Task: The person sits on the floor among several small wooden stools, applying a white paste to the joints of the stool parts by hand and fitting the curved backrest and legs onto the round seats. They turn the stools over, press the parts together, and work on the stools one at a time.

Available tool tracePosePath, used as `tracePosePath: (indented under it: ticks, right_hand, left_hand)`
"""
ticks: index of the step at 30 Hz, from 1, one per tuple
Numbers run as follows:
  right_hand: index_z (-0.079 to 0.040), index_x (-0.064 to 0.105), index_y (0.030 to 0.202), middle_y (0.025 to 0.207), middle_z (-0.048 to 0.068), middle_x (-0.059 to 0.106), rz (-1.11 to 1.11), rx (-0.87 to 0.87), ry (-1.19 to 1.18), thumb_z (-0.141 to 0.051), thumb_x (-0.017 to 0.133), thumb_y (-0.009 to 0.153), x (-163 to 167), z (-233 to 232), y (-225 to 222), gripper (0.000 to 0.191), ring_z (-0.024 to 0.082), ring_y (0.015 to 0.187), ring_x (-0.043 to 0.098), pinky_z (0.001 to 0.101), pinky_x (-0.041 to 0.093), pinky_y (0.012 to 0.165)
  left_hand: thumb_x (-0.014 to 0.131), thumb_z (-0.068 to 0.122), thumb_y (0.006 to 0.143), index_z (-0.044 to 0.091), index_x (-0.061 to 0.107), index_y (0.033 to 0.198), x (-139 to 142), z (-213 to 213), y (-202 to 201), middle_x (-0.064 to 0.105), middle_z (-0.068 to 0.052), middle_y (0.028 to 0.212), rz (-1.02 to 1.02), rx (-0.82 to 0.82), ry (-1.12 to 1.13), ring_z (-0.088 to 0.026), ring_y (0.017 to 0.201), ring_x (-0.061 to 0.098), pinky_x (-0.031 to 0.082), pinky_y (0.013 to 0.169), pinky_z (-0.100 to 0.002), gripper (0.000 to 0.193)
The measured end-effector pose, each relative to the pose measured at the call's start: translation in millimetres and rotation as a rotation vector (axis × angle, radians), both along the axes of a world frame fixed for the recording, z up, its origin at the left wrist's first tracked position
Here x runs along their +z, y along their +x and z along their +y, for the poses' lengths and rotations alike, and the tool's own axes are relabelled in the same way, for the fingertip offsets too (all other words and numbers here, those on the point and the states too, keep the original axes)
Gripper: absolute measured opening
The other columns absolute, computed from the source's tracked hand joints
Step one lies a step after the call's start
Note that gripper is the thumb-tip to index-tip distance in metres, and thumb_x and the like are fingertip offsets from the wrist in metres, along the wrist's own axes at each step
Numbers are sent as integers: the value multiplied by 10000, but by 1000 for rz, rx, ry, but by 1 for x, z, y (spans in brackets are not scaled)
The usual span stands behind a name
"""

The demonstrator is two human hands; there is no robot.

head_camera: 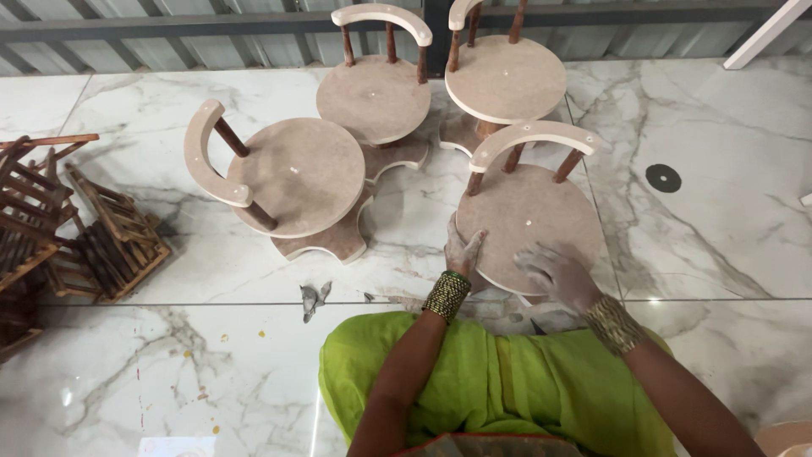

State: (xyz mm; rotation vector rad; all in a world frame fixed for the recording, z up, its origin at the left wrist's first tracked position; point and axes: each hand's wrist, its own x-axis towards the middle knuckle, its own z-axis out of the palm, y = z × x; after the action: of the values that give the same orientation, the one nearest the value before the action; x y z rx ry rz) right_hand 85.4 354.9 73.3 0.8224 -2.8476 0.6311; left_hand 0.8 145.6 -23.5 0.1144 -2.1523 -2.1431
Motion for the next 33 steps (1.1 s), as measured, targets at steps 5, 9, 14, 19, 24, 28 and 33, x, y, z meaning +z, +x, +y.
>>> tracePosePath:
  ticks: [5, 9, 14, 19, 24, 28, 33]
  right_hand:
    - [-81, 725, 1082, 1241, 97, 728, 127, -174, -125, -167, 749, 832, -19, 22, 5, 265, 273, 1255, 628, 474, 379, 1172]
    - [-83, 758, 1127, 1072, 111, 791, -279, -670, -360, -113, 657, 916, -22, 27, 1, 236, 244, 990, 765, 387, 600, 935]
    - [-35, 724, 1185, 1116, 180, 735, 102, -801, -277, -194, 770, 862, -21, 5, 7, 363, 305, 996, 711, 416, 558, 903]
    - [-74, 722, 1203, 1210, 182, 695, 257, -759, 108, -178, 690, 880, -15, -41, -9, 341, 353, 1093, 676, 434, 529, 924]
    - [-59, 694, 1218, 1259, 165, 676, 384, -697, 215, -114, 569, 932, -2, -56, -51, 316, 318, 1092, 669, 424, 518, 963]
    - [-55, 670, 1222, 1282, 148, 676, 233, -552, 374, -151, 526, 936, -1, -77, -66, 335, 287, 1123, 659, 415, 492, 1028]
    - [-34, 634, 1313, 1357, 159, 649, 357, -132, 247, -112, 527, 882, -25, -81, -14, 451, 275, 1246, 628, 369, 452, 1066]
  left_hand:
    - [812, 289, 824, 62, 371, 1544, 2, -4, 0, 692, -232, 1272, -6, -16, -9, -333, 1156, 697, 550, 999, -404, 873]
    - [838, 269, 801, 29, 381, 1519, 2, -4, 2, 686, -226, 1277, 28, -23, 2, -317, 1144, 691, 541, 998, -398, 884]
    - [836, 260, 803, 22, 372, 1526, -2, -4, 0, 691, -225, 1260, 8, -25, 41, -300, 1136, 691, 542, 1000, -391, 892]
    - [822, 263, 805, 45, 371, 1532, -5, -5, 0, 689, -228, 1264, 18, -25, 60, -320, 1137, 697, 552, 985, -399, 883]
    - [831, 286, 801, 70, 367, 1543, -3, -8, -1, 683, -245, 1270, -14, 11, -11, -349, 1150, 690, 547, 989, -416, 902]
    - [843, 301, 809, 76, 366, 1543, -3, -13, -1, 667, -247, 1300, -3, 17, -78, -378, 1180, 670, 532, 1011, -428, 904]
    - [835, 301, 810, 98, 368, 1549, -3, -18, 0, 663, -233, 1316, -7, 10, -29, -378, 1198, 662, 520, 1029, -430, 898]
